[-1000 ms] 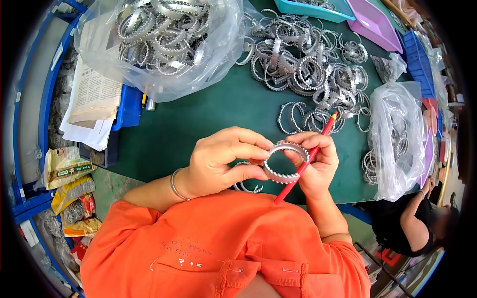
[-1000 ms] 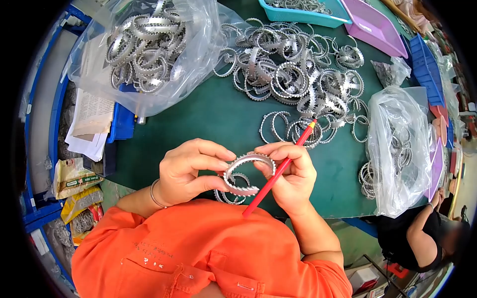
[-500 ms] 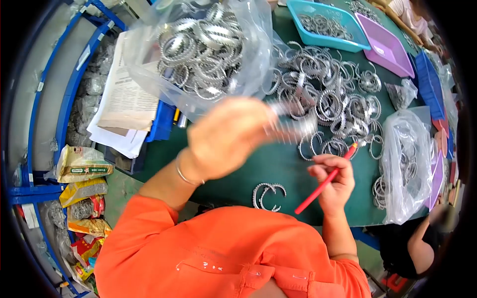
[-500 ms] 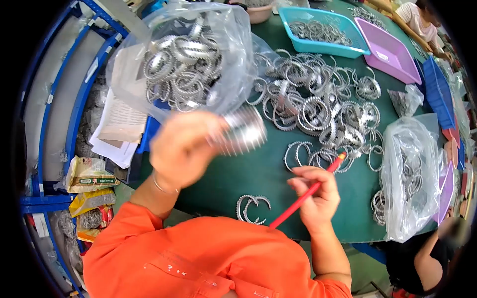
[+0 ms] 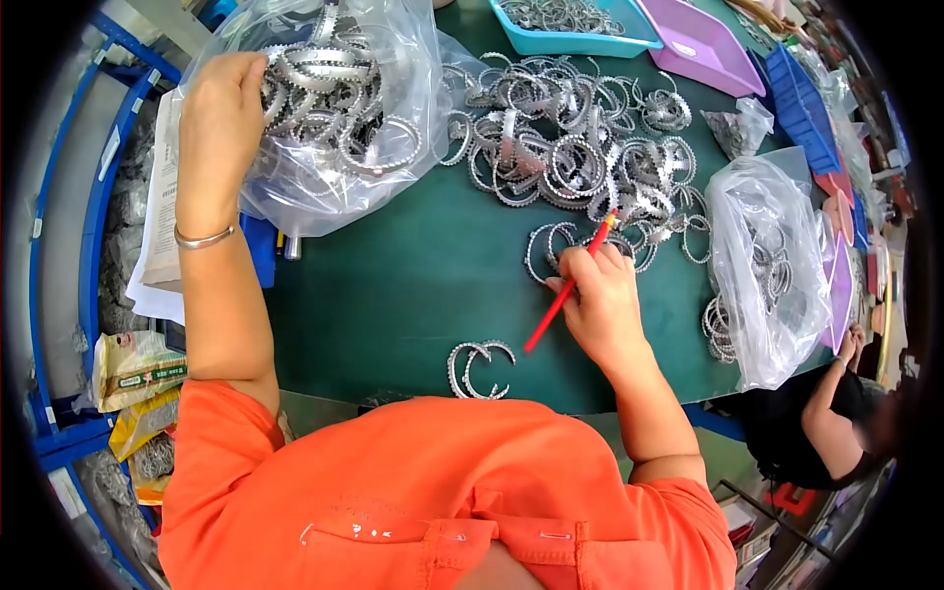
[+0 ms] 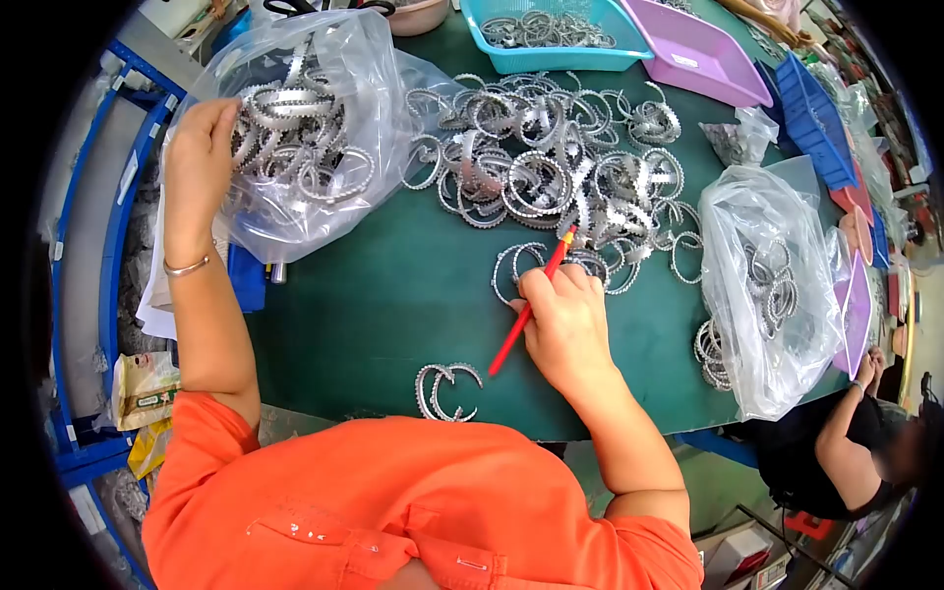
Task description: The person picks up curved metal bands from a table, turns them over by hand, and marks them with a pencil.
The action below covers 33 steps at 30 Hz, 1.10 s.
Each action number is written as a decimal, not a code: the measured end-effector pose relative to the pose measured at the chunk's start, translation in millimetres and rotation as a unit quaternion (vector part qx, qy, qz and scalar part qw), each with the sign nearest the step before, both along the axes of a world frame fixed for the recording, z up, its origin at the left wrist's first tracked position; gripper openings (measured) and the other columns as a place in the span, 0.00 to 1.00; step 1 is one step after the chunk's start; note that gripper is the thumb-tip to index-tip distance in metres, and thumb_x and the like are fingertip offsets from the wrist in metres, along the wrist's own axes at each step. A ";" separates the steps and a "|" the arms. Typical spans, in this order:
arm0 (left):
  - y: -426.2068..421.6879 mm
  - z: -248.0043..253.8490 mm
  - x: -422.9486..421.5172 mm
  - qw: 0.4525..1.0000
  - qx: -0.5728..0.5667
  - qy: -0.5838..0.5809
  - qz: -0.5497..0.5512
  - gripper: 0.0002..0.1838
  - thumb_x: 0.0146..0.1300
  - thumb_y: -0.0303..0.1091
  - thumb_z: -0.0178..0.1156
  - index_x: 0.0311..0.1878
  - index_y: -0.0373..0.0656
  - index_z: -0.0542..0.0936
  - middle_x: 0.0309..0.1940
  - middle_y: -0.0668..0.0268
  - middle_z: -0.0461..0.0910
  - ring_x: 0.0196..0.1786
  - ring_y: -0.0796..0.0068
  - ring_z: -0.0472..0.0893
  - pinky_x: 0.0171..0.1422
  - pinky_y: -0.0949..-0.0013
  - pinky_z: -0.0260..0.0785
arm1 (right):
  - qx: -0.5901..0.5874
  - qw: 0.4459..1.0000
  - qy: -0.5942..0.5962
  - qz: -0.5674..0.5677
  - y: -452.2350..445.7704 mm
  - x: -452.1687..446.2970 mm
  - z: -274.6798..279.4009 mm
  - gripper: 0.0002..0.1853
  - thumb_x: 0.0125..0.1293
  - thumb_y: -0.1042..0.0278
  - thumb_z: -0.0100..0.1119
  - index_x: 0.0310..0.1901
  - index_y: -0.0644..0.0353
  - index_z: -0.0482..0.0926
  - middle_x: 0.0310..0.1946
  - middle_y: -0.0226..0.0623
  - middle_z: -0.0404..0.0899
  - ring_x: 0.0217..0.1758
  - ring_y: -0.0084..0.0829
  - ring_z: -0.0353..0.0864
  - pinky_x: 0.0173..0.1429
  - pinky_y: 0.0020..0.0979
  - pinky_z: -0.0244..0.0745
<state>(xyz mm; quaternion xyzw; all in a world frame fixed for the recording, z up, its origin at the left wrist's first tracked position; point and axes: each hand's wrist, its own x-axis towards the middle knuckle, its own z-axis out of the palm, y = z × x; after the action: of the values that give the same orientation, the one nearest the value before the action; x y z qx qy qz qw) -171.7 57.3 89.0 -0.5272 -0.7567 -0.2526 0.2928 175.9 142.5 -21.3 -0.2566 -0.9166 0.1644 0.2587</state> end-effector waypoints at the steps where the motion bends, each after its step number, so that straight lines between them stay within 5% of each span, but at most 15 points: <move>1: 0.9 2.3 4.3 1.000 0.001 0.002 0.001 0.07 0.59 0.29 0.56 0.35 0.35 0.79 0.36 0.57 0.79 0.40 0.56 0.78 0.45 0.64 0.69 | 0.028 0.999 -0.034 -0.005 1.6 -1.5 -0.2 0.11 0.44 0.78 0.62 0.28 0.56 0.71 0.22 0.34 0.71 0.32 0.37 0.70 0.37 0.35 0.60; 5: 1.2 6.7 51.6 0.983 0.068 -0.030 -0.165 0.03 0.53 0.27 0.62 0.30 0.39 0.79 0.29 0.62 0.77 0.31 0.64 0.77 0.37 0.68 0.69 | -0.009 1.000 -0.017 0.003 6.6 -2.8 4.2 0.10 0.43 0.83 0.57 0.28 0.56 0.71 0.22 0.33 0.72 0.32 0.38 0.71 0.37 0.35 0.61; 7: -4.5 2.0 65.1 0.968 -0.037 -0.123 -0.217 0.07 0.48 0.29 0.65 0.29 0.38 0.78 0.27 0.61 0.76 0.31 0.62 0.76 0.36 0.67 0.69 | -0.060 0.997 0.053 -0.010 7.4 -0.8 10.3 0.11 0.43 0.85 0.55 0.28 0.58 0.70 0.25 0.36 0.74 0.34 0.40 0.73 0.40 0.36 0.64; 8: -7.4 -3.6 65.2 0.962 -0.111 -0.110 -0.225 0.08 0.47 0.27 0.67 0.30 0.36 0.78 0.27 0.62 0.76 0.29 0.67 0.76 0.33 0.70 0.68 | -0.111 0.989 0.086 -0.034 8.2 3.3 12.3 0.11 0.45 0.86 0.54 0.29 0.59 0.69 0.27 0.36 0.74 0.34 0.37 0.73 0.42 0.33 0.66; 11: -7.6 -18.3 69.6 0.958 -0.204 0.010 -0.203 0.10 0.43 0.32 0.68 0.27 0.39 0.78 0.24 0.63 0.74 0.30 0.61 0.75 0.35 0.65 0.68 | -0.297 0.911 0.275 -0.074 7.9 13.2 15.7 0.08 0.55 0.87 0.49 0.31 0.61 0.67 0.32 0.34 0.70 0.33 0.23 0.67 0.41 0.22 0.65; 13: -8.4 -18.4 66.9 0.947 -0.229 0.025 -0.222 0.10 0.42 0.33 0.67 0.27 0.42 0.78 0.23 0.64 0.73 0.29 0.63 0.73 0.34 0.64 0.65 | -0.259 0.920 0.287 -0.060 7.1 20.0 16.6 0.09 0.52 0.88 0.49 0.32 0.62 0.66 0.32 0.36 0.70 0.33 0.25 0.67 0.41 0.23 0.66; 15: -9.5 -14.8 69.3 0.931 -0.276 0.022 -0.238 0.10 0.39 0.33 0.67 0.27 0.43 0.78 0.24 0.67 0.73 0.29 0.65 0.72 0.35 0.65 0.63 | -0.100 0.993 0.059 0.018 11.2 25.3 31.8 0.14 0.41 0.89 0.49 0.31 0.62 0.68 0.27 0.37 0.71 0.32 0.36 0.70 0.43 0.31 0.65; 18: -13.4 -14.8 72.2 0.927 -0.277 0.057 -0.248 0.09 0.41 0.32 0.67 0.27 0.44 0.78 0.24 0.69 0.72 0.29 0.67 0.71 0.37 0.65 0.61 | -0.066 0.997 0.033 0.027 11.4 23.7 39.6 0.14 0.41 0.89 0.49 0.31 0.61 0.68 0.25 0.36 0.71 0.31 0.36 0.70 0.42 0.31 0.64; 19: -15.2 -16.5 71.1 0.927 -0.274 0.057 -0.250 0.09 0.41 0.32 0.67 0.27 0.44 0.78 0.24 0.69 0.72 0.29 0.67 0.71 0.37 0.65 0.61 | -0.086 0.993 0.077 0.024 12.3 25.2 42.1 0.13 0.43 0.90 0.48 0.30 0.61 0.68 0.25 0.35 0.70 0.31 0.33 0.70 0.40 0.30 0.65; 20: -17.8 -19.1 68.2 0.928 -0.265 0.071 -0.253 0.08 0.42 0.31 0.66 0.28 0.44 0.78 0.24 0.70 0.73 0.31 0.67 0.71 0.38 0.66 0.60 | -0.237 0.946 0.220 0.026 11.6 28.4 36.4 0.11 0.50 0.90 0.48 0.31 0.62 0.67 0.26 0.34 0.68 0.29 0.25 0.68 0.34 0.25 0.65; 23: -22.5 -7.2 65.0 0.943 -0.132 -0.023 -0.305 0.04 0.50 0.26 0.63 0.31 0.40 0.79 0.31 0.64 0.77 0.34 0.63 0.75 0.40 0.65 0.64 | -0.255 0.898 0.359 0.014 14.3 30.3 37.2 0.10 0.54 0.89 0.47 0.32 0.61 0.65 0.30 0.34 0.66 0.27 0.20 0.65 0.31 0.20 0.64; 25: -22.0 5.8 62.6 0.954 0.020 -0.132 -0.267 0.04 0.54 0.25 0.60 0.33 0.37 0.78 0.30 0.60 0.77 0.34 0.60 0.75 0.40 0.65 0.67 | -0.247 0.951 0.186 0.025 22.1 32.7 44.8 0.11 0.51 0.91 0.45 0.32 0.63 0.67 0.27 0.34 0.68 0.27 0.24 0.67 0.32 0.23 0.66; 27: -17.2 25.7 51.0 0.992 0.033 -0.041 -0.113 0.06 0.56 0.24 0.58 0.37 0.35 0.79 0.30 0.59 0.77 0.35 0.60 0.76 0.40 0.67 0.68 | -0.172 0.979 0.094 0.057 17.5 22.7 55.2 0.11 0.49 0.92 0.43 0.32 0.64 0.68 0.26 0.34 0.68 0.27 0.26 0.68 0.33 0.25 0.67; 31: -7.3 16.6 11.0 0.995 -0.084 0.033 -0.034 0.11 0.56 0.24 0.59 0.44 0.36 0.78 0.39 0.60 0.77 0.38 0.65 0.77 0.42 0.68 0.69 | -0.383 0.851 0.335 0.129 10.5 13.9 56.4 0.10 0.54 0.89 0.41 0.35 0.64 0.65 0.29 0.36 0.68 0.27 0.25 0.68 0.32 0.25 0.67; 33: -2.1 14.3 17.4 0.996 0.040 0.060 -0.042 0.12 0.54 0.25 0.59 0.44 0.37 0.78 0.42 0.57 0.76 0.39 0.56 0.77 0.46 0.63 0.69 | -0.291 0.943 0.142 0.080 24.9 12.4 55.9 0.10 0.52 0.89 0.41 0.34 0.63 0.65 0.27 0.36 0.68 0.26 0.28 0.70 0.30 0.29 0.68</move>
<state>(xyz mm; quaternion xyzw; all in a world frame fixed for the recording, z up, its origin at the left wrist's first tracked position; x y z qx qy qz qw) -154.2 55.1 103.3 -0.5604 -0.7041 -0.2628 0.3480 188.3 167.4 34.6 -0.2207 -0.7998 0.4791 0.2865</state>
